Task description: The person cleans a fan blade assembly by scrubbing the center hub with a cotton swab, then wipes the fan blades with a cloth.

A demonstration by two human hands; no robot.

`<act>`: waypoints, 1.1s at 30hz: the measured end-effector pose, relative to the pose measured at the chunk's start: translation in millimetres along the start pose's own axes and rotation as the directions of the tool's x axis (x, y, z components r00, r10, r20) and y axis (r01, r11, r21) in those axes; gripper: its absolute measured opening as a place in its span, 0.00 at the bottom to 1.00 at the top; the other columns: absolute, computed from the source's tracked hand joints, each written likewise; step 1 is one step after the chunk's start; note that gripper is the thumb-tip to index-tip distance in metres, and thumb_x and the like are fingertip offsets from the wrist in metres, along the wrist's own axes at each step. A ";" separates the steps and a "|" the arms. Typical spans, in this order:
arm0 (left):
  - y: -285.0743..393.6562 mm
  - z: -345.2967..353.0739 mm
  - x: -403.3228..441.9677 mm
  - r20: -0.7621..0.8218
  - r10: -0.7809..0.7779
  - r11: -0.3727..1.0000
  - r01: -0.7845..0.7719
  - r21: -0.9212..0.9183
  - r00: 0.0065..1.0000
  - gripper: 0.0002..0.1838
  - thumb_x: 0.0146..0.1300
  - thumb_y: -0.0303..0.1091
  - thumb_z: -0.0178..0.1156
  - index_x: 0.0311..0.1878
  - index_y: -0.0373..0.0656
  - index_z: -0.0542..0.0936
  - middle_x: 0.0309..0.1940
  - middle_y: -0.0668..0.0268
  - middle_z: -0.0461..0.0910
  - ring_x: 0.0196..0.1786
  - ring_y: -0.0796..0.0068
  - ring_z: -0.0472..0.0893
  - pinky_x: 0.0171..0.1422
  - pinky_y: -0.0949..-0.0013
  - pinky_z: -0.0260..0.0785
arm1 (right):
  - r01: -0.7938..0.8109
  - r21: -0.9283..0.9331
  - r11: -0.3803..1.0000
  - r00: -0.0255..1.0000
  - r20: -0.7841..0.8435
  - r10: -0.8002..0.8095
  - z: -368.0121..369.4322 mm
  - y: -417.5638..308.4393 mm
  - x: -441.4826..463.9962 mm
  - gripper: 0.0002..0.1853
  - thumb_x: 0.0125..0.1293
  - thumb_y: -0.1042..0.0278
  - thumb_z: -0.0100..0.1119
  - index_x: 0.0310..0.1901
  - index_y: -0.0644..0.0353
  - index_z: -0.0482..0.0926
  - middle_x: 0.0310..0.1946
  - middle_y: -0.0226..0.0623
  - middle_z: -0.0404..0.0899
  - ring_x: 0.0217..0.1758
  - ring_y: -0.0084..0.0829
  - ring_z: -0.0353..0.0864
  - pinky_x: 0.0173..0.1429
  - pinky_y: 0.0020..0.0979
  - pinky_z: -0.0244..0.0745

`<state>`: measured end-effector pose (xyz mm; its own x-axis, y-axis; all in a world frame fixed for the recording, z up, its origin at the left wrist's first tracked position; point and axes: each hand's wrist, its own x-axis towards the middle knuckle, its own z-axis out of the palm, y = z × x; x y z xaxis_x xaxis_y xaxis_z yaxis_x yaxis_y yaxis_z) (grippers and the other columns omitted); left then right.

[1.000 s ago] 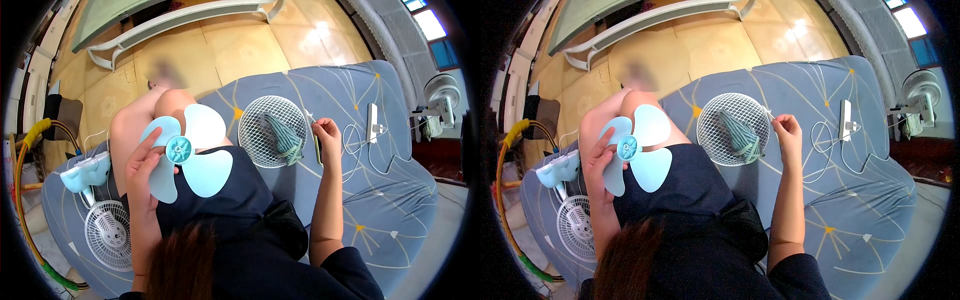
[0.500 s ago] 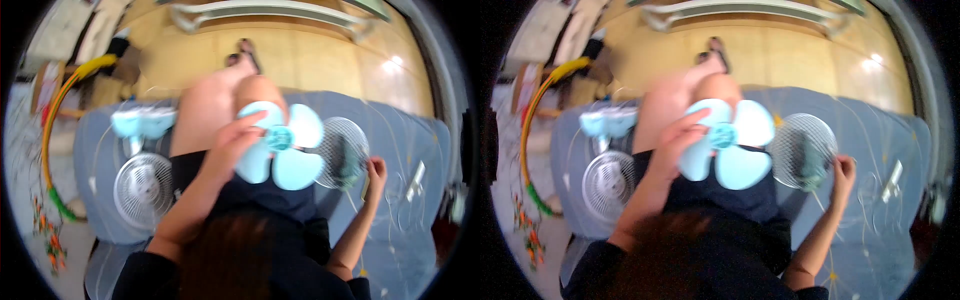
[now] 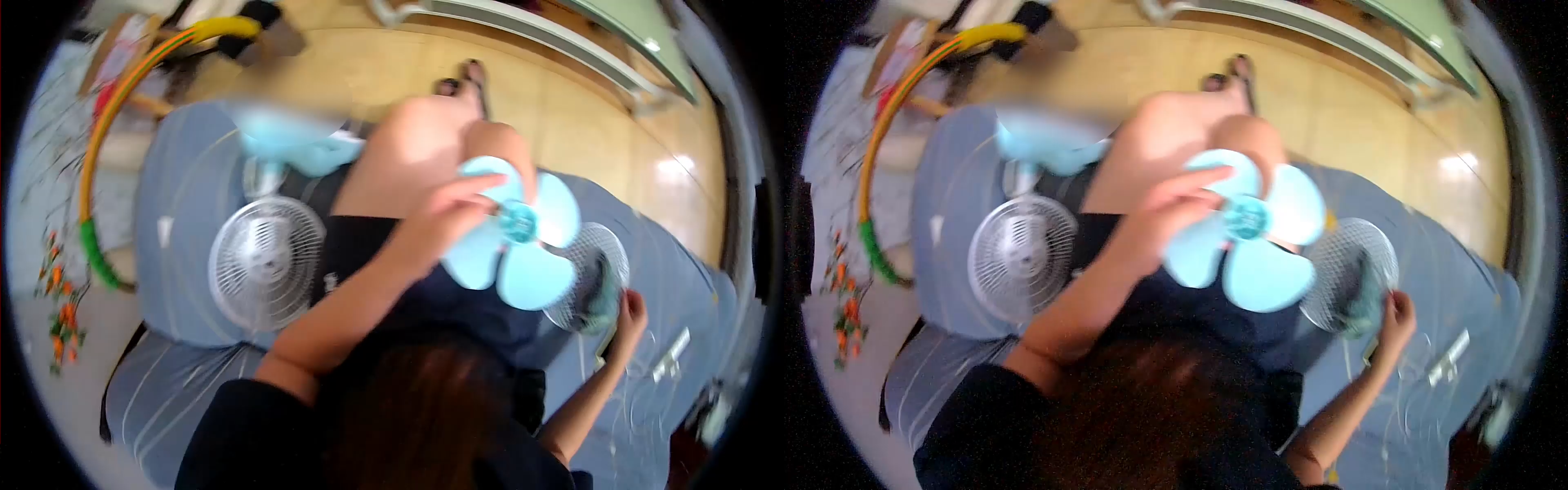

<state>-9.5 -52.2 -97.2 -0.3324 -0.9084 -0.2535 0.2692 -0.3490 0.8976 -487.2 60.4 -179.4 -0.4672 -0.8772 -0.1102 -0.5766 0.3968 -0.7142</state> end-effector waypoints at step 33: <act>11.2 3.5 0.4 -0.068 -0.136 0.987 0.130 -0.096 0.988 0.27 0.69 0.22 0.47 0.73 0.32 0.66 0.48 0.49 0.83 0.36 0.72 0.83 0.41 0.74 0.77 | -0.352 0.936 -0.014 0.925 0.346 -0.160 -10.9 -135.0 -37.2 0.27 0.81 0.57 0.36 0.64 0.72 0.74 0.65 0.47 0.76 0.66 0.39 0.75 0.70 0.39 0.69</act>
<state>-9.8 -55.7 -86.0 -0.3038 -0.8659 -0.3975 0.3092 -0.4842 0.8185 -399.3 42.4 -71.3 -0.1083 -0.9679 -0.2270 0.7999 0.0508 -0.5979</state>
